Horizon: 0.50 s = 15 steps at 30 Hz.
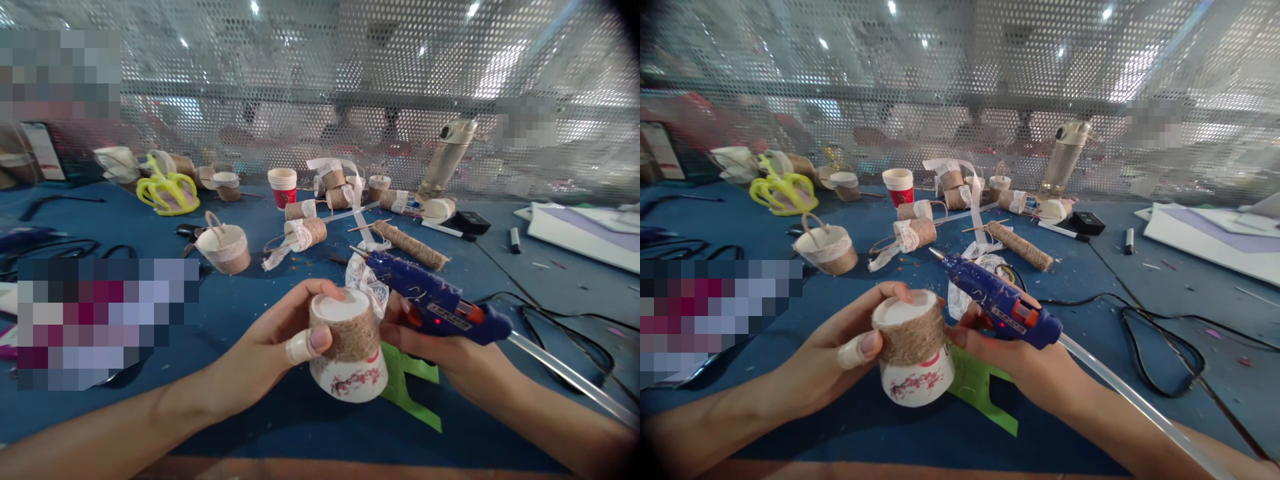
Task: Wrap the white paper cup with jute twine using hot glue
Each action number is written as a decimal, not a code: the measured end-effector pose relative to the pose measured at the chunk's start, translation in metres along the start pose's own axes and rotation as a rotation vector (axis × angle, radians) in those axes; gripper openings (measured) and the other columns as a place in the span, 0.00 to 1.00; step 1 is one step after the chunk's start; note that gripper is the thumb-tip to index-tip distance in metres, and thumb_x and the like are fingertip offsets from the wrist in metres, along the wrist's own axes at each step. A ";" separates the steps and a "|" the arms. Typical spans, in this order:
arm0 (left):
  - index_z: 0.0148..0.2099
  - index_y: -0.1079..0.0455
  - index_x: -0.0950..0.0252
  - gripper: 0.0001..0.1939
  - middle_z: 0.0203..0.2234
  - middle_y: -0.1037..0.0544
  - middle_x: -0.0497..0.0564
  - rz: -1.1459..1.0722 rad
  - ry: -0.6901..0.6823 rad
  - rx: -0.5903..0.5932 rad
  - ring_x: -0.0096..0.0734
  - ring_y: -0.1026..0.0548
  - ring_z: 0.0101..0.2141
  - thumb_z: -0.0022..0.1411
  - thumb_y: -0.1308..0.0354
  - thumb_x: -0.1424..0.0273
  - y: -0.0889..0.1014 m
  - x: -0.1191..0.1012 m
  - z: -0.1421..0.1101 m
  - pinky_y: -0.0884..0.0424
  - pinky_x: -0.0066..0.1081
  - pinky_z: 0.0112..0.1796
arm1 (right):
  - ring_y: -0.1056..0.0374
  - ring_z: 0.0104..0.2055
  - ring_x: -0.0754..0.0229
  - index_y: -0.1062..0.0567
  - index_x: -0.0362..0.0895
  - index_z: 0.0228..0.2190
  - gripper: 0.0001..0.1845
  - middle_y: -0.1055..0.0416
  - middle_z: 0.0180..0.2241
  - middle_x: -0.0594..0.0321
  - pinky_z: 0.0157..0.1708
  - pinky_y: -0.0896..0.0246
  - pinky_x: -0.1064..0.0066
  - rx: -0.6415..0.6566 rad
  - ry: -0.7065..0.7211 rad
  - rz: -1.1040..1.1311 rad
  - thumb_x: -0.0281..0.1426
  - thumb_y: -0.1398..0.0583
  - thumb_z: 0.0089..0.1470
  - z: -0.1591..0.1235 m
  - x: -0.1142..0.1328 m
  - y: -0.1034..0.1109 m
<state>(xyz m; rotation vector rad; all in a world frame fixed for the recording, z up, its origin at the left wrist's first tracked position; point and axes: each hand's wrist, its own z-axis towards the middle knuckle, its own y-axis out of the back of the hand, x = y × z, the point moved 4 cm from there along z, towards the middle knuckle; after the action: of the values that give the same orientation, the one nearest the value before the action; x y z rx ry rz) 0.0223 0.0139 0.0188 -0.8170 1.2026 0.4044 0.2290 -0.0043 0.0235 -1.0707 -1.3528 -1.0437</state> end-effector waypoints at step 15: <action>0.56 0.28 0.56 0.18 0.49 0.23 0.52 -0.082 0.147 -0.078 0.38 0.26 0.47 0.65 0.40 0.59 0.002 0.006 0.005 0.32 0.33 0.45 | 0.30 0.30 0.64 0.24 0.47 0.27 0.10 0.27 0.26 0.70 0.34 0.30 0.72 -0.086 -0.023 0.093 0.34 0.28 0.48 0.002 -0.002 -0.004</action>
<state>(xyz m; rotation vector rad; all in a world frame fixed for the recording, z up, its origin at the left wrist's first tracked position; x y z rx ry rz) 0.0260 0.0176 0.0135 -0.9735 1.2905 0.3300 0.2250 -0.0032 0.0211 -1.2015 -1.2731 -1.0310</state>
